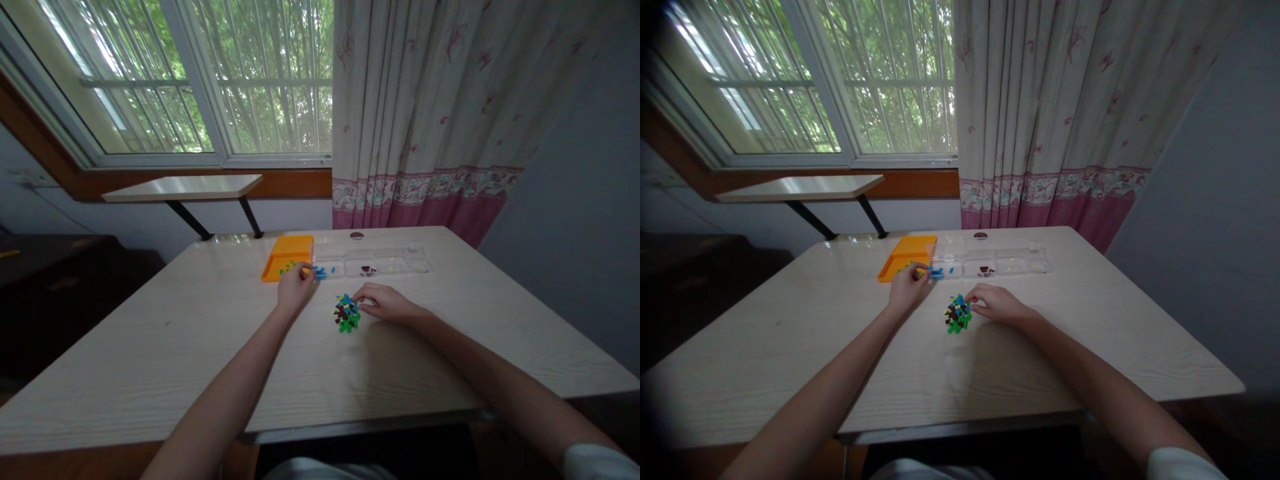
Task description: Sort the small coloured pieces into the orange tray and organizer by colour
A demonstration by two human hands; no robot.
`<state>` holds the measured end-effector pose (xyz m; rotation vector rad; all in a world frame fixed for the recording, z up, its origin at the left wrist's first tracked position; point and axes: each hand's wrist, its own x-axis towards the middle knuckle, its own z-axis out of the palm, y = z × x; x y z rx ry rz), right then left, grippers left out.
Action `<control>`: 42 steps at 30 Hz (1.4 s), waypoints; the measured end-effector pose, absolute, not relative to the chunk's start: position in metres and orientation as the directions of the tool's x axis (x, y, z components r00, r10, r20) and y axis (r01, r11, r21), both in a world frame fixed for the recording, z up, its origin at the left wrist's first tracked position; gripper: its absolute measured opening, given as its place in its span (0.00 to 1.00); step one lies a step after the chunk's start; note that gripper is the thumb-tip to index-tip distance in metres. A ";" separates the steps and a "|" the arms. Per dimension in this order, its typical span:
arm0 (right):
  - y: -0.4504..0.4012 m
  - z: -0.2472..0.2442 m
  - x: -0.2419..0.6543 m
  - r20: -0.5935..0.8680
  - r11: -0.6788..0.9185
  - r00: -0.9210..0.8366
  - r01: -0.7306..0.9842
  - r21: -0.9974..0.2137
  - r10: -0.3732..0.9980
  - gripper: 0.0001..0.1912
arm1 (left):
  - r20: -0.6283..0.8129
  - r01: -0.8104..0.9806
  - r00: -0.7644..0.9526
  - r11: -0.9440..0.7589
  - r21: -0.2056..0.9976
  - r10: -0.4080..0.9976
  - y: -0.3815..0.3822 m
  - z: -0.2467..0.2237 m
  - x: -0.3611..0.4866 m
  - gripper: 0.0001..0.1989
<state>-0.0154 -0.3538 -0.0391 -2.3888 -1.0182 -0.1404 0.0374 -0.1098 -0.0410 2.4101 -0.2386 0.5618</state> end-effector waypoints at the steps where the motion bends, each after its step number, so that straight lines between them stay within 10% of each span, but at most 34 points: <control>1: -0.354 -0.039 -0.015 0.294 -0.574 0.712 0.694 -0.435 0.638 0.12 | 0.438 -0.280 0.899 -0.786 0.552 -0.013 -0.109 -0.042 0.040 0.11; 21: -0.357 -0.038 -0.012 0.274 -0.589 0.726 0.677 -0.441 0.630 0.10 | 0.337 -0.612 0.790 -0.676 0.410 -0.511 -0.141 -0.028 -0.007 0.12; 42: -0.348 -0.030 -0.020 0.434 -0.576 0.751 0.660 -0.483 0.497 0.08 | 0.327 -0.654 0.757 -0.660 0.370 -0.566 -0.149 -0.023 -0.017 0.12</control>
